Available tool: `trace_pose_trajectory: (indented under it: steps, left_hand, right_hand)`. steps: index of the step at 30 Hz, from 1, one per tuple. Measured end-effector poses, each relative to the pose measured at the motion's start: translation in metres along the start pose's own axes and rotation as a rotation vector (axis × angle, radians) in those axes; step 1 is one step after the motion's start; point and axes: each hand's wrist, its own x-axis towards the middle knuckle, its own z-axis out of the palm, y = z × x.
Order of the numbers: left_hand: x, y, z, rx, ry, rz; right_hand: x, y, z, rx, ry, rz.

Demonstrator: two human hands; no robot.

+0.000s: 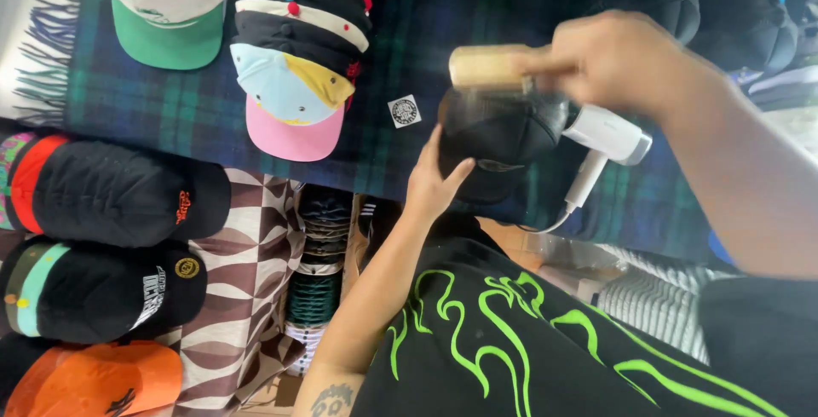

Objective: Cleaning and shaping a mesh cap using a brush and a handheld steamer

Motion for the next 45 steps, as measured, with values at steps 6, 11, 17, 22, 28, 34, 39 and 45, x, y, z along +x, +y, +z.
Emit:
trace_pose_trajectory:
  steps: [6, 11, 17, 22, 28, 34, 39, 45]
  left_hand:
    - [-0.013, -0.024, -0.004, -0.03, -0.116, -0.21]
    - [0.014, -0.073, 0.012, 0.031, -0.112, -0.155]
    - [0.013, -0.047, -0.007, 0.14, -0.223, -0.16]
    - [0.0, -0.021, -0.024, 0.119, -0.259, -0.214]
    - [0.003, -0.023, -0.025, 0.181, -0.307, -0.208]
    - [0.014, -0.031, -0.022, 0.176, -0.357, -0.285]
    - [0.026, -0.056, -0.018, 0.2, -0.377, -0.14]
    - [0.046, -0.065, -0.017, 0.153, -0.456, -0.242]
  right_hand:
    - [0.044, 0.021, 0.049, -0.741, -0.029, 0.15]
    - [0.068, -0.128, 0.005, -0.472, -0.465, -0.12]
    - [0.131, -0.132, 0.019, -0.516, -0.657, 0.135]
    - [0.149, -0.086, 0.012, -0.434, -0.637, 0.239]
    - [0.1, 0.02, 0.039, -0.189, -0.466, 0.413]
    - [-0.023, 0.051, 0.134, 0.604, -0.22, 0.858]
    - [-0.108, -0.047, 0.265, 1.412, 0.677, 0.685]
    - [-0.128, -0.213, 0.313, 1.454, 0.678, 0.779]
